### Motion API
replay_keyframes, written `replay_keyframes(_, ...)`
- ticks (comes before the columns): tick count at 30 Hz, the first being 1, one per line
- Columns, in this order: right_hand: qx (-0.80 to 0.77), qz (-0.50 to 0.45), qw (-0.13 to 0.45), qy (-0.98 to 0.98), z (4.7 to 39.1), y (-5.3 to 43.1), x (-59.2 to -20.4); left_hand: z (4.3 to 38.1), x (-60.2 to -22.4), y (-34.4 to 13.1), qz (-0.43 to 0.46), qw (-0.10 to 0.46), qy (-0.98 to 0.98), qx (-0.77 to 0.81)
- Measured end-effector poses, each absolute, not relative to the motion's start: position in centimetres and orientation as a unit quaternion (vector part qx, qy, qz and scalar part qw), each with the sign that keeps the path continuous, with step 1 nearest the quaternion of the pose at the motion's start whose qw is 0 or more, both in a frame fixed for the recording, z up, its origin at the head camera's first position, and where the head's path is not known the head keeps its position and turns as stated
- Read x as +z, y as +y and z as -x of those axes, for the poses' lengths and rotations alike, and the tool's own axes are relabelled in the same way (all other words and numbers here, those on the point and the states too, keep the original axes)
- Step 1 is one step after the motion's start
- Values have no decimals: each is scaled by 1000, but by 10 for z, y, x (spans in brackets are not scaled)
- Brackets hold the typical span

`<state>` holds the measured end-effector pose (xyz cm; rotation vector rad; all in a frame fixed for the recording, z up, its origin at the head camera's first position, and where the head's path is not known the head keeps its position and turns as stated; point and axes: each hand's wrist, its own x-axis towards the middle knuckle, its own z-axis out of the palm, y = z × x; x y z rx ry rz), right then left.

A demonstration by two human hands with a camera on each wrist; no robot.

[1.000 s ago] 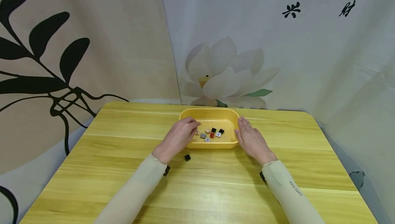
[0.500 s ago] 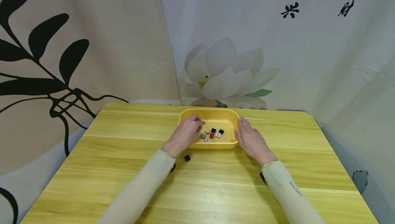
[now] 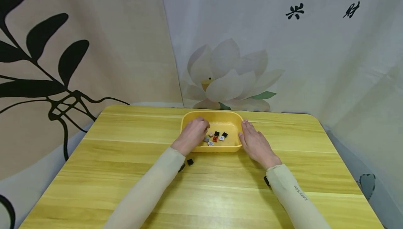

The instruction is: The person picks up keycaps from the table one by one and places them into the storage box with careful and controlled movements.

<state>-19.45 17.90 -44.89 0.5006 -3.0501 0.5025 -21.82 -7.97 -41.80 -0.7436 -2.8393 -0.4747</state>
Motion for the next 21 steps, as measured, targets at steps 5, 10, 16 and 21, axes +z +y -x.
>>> replay_keyframes(5, 159, -160, 2, -974, 195, 179, -449, 223, -422, -76, 236, 58, -958, -152)
replay_keyframes(10, 156, -160, 5, -975, 195, 179, -449, 226, -425, -74, 225, 24, -961, -156)
replay_keyframes(16, 157, -159, 7, -975, 195, 179, -449, 227, -426, -73, 235, 19, -960, -150)
replay_keyframes(21, 155, -161, 11, -975, 195, 179, -449, 222, -426, -81, 260, 67, -953, -139)
